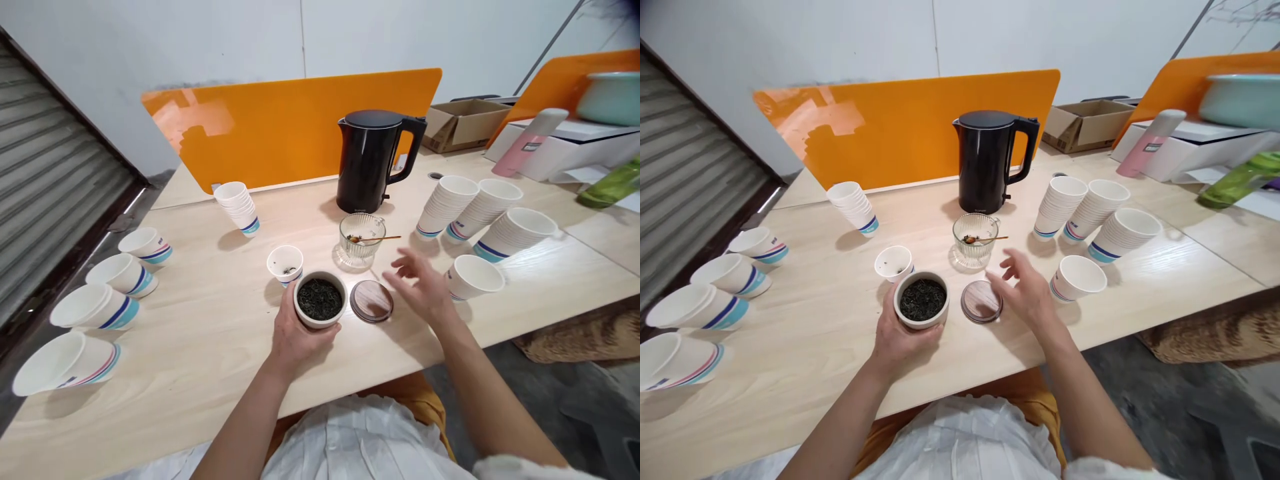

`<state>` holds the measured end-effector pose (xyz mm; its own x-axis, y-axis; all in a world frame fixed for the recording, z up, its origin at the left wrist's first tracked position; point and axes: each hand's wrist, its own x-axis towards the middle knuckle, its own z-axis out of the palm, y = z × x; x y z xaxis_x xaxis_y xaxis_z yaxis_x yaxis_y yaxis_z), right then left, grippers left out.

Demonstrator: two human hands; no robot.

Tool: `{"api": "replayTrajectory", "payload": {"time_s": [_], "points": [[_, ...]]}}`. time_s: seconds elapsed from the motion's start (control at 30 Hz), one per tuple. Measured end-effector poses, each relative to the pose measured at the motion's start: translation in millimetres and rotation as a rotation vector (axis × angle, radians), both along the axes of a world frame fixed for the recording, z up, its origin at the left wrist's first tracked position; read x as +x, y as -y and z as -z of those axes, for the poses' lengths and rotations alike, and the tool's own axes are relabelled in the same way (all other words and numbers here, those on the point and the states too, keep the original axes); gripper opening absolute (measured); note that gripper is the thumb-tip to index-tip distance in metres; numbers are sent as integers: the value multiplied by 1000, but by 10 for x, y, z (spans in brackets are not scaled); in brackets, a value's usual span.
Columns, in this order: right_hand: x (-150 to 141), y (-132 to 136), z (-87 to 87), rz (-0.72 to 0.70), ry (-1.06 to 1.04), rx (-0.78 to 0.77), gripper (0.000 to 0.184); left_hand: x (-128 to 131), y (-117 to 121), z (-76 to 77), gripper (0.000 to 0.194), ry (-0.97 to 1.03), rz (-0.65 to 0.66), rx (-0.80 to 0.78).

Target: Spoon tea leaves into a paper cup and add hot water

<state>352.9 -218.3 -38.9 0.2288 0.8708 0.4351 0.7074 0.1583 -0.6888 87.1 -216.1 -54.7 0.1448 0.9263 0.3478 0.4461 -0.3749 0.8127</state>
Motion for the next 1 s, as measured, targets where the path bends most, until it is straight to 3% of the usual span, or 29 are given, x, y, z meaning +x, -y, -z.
{"api": "replayTrajectory", "payload": {"time_s": [0.07, 0.1, 0.2, 0.3, 0.4, 0.5, 0.57, 0.67, 0.83, 1.0], "points": [[-104, 183, 25, -240, 260, -149, 65, -6, 1, 7, 96, -2, 12, 18], [-168, 248, 32, -291, 375, -213, 72, -7, 1, 16, 96, -3, 19, 28], [-344, 326, 43, -293, 500, -313, 62, -4, 5, 50, 97, -12, 21, 58], [-396, 290, 81, -261, 442, -286, 55, -12, 20, 65, 96, -25, 24, 76], [-325, 237, 147, -218, 183, -249, 68, -41, 42, 56, 97, -9, 29, 68], [-280, 220, 147, -193, -483, -266, 72, -68, 58, 44, 98, 21, 21, 58], [-312, 230, 89, -251, -979, -292, 67, -71, 63, 41, 99, 29, 22, 54], [-412, 229, -29, -371, -1367, -318, 70, -56, 67, 40, 98, 15, 28, 49], [-533, 83, -157, -82, -1263, -185, 46, -28, 53, 34, 96, -6, 38, 23], [-660, -96, -285, -156, -1066, -282, 36, 7, 15, 4, 97, -11, 76, -20]]}}
